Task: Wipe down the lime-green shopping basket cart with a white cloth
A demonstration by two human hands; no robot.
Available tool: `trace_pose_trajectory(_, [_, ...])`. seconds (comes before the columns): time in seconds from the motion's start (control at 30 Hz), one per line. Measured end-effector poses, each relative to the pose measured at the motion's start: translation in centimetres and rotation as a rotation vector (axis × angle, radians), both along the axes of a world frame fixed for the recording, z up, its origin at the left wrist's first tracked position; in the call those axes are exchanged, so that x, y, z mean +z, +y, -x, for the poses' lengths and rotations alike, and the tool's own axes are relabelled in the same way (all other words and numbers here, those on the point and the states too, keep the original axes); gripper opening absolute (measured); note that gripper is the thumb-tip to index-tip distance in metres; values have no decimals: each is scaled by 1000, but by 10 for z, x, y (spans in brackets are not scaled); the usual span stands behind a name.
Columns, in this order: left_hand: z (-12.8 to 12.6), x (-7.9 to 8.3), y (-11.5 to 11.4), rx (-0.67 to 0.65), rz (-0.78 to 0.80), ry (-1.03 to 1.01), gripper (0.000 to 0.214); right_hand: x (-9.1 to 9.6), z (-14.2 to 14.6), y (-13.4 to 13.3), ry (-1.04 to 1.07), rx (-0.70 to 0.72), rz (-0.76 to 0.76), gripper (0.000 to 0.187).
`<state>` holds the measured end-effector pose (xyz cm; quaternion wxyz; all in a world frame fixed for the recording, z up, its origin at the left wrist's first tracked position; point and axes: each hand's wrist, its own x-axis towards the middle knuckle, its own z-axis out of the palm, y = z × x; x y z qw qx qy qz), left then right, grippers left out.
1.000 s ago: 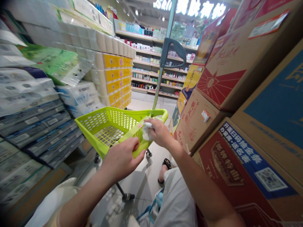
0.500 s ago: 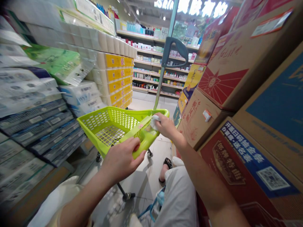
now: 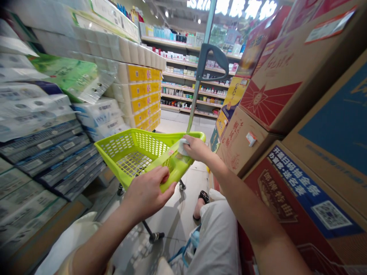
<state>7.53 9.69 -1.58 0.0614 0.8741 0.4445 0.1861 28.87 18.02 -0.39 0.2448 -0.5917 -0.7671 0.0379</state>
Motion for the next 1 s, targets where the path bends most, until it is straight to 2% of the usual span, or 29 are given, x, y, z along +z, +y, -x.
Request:
trace_pose_trajectory(0.13, [1,0,0,0,7,-2,18,7,29,-18,-172,237,0,20])
trace_pose_trajectory(0.23, [2,0,1,1,20,-11,18,12,40,-23,-233,296,37,19])
trace_pose_trajectory(0.43, [3,0,1,4,27,-22,19,16,16,9,-198,-1,142,16])
trace_pose_trajectory(0.53, [3,0,1,13,30,-27,20,19,17,14,-213,-73,175,16])
trace_pose_trajectory(0.6, [4,1,1,18,31,-29,21,21,29,6,-261,-14,208,17])
trace_pose_trajectory(0.67, [6,1,1,19,38,-33,20,23,45,-9,-320,109,216,18])
trace_pose_trajectory(0.73, [8,2,0,22,48,-43,19,25,58,-23,-358,231,199,18])
trace_pose_trajectory(0.8, [10,2,0,23,56,-50,19,25,62,-29,-370,289,164,17])
trace_pose_trajectory(0.87, [12,2,0,22,57,-51,19,23,54,-26,-349,231,134,17])
trace_pose_trajectory(1.0, [15,3,0,20,63,-51,22,16,23,-3,-209,-56,119,21])
